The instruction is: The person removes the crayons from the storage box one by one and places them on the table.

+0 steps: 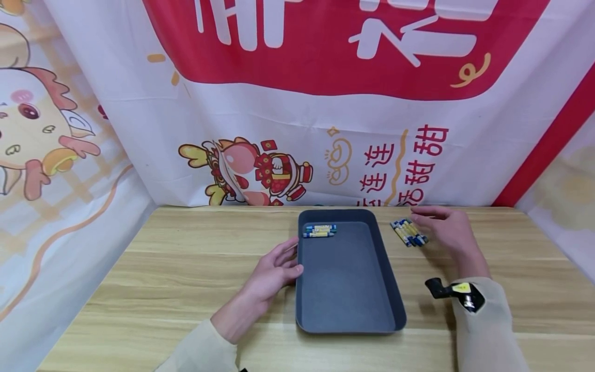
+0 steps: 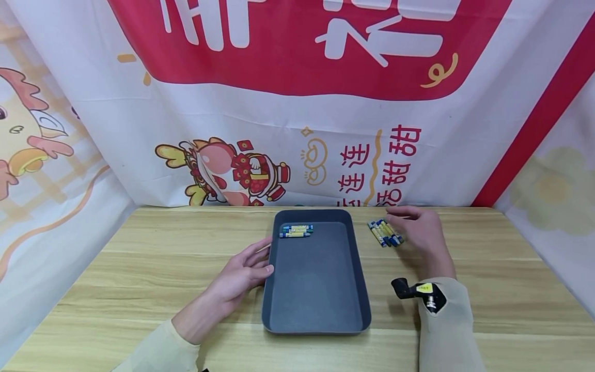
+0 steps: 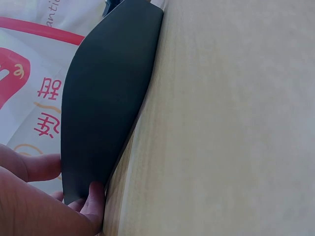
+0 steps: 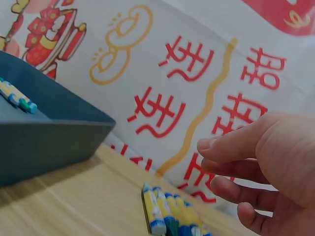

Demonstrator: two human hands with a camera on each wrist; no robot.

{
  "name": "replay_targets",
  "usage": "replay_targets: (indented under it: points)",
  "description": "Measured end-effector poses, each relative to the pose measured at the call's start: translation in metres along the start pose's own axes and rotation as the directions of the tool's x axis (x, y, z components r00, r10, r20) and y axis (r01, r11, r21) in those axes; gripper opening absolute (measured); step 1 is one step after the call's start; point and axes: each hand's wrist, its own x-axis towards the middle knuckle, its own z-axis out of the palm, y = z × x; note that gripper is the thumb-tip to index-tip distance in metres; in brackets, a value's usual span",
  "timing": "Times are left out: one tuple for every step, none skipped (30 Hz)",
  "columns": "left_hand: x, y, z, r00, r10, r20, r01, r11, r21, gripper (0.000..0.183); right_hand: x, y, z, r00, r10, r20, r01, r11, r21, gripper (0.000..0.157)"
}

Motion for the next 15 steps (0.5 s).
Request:
replay_targets:
  points:
    - [0.0, 0.0, 0.0, 1.0, 0.0, 0.0, 0.0, 1.0, 0.001, 0.067, -0.001, -0.003, 0.001, 1.0, -0.015, -0.001, 0.015, 1.0, -0.006, 0.061]
    - [0.0, 0.0, 0.0, 1.0, -0.001, 0.0, 0.001, 1.0, 0.001, 0.067, -0.002, -0.007, 0.002, 1.0, -0.03, -0.001, 0.03, 0.999, -0.009, 0.062]
    - [0.0, 0.001, 0.0, 1.0, -0.001, 0.0, 0.001, 1.0, 0.002, 0.067, -0.003, -0.01, 0.003, 0.999, -0.046, -0.001, 0.046, 0.999, -0.016, 0.062]
    - [-0.001, 0.001, 0.0, 1.0, -0.002, -0.001, 0.002, 1.0, 0.004, 0.067, -0.005, -0.013, 0.004, 0.998, -0.06, 0.0, 0.06, 0.998, -0.021, 0.062]
    - [-0.001, 0.001, 0.0, 1.0, -0.003, -0.001, 0.003, 1.0, 0.004, 0.067, -0.006, -0.016, 0.005, 0.998, -0.064, 0.0, 0.064, 0.998, -0.023, 0.063]
    - [-0.001, 0.001, 0.0, 1.0, -0.004, 0.0, 0.004, 1.0, 0.005, 0.067, -0.007, -0.019, 0.006, 0.998, -0.071, 0.001, 0.071, 0.997, -0.026, 0.062]
    - [-0.001, 0.001, 0.0, 1.0, -0.004, 0.0, 0.004, 1.0, 0.006, 0.066, -0.008, -0.022, 0.007, 0.997, -0.076, 0.002, 0.076, 0.997, -0.033, 0.061]
    - [-0.001, 0.001, -0.001, 1.0, -0.005, 0.001, 0.005, 1.0, 0.006, 0.066, -0.008, -0.024, 0.009, 0.997, -0.081, 0.001, 0.081, 0.996, -0.033, 0.061]
    - [-0.001, 0.001, -0.001, 1.0, -0.004, 0.001, 0.004, 1.0, 0.005, 0.066, -0.009, -0.026, 0.01, 0.996, -0.086, 0.0, 0.086, 0.996, -0.037, 0.059]
    - [-0.001, 0.001, -0.001, 1.0, -0.004, 0.003, 0.004, 1.0, 0.003, 0.066, -0.01, -0.028, 0.012, 0.996, -0.091, 0.0, 0.091, 0.995, -0.037, 0.059]
    - [-0.001, 0.001, -0.001, 1.0, -0.002, 0.004, 0.002, 1.0, 0.001, 0.067, -0.01, -0.03, 0.013, 0.995, -0.097, 0.0, 0.097, 0.995, -0.039, 0.058]
    - [-0.001, 0.001, -0.001, 1.0, -0.001, 0.005, 0.001, 1.0, -0.001, 0.067, -0.011, -0.032, 0.015, 0.994, -0.108, 0.001, 0.107, 0.993, -0.038, 0.057]
    - [-0.001, 0.001, -0.001, 1.0, 0.001, 0.006, -0.001, 1.0, -0.003, 0.068, -0.012, -0.034, 0.017, 0.993, -0.117, 0.004, 0.117, 0.993, -0.035, 0.057]
    - [-0.001, 0.001, -0.001, 1.0, 0.002, 0.006, -0.002, 1.0, -0.006, 0.068, -0.012, -0.036, 0.018, 0.992, -0.125, 0.007, 0.125, 0.992, -0.033, 0.057]
    - [-0.001, 0.001, -0.001, 1.0, 0.002, 0.006, -0.002, 1.0, -0.007, 0.068, -0.013, -0.038, 0.02, 0.991, -0.133, 0.011, 0.133, 0.99, -0.035, 0.058]
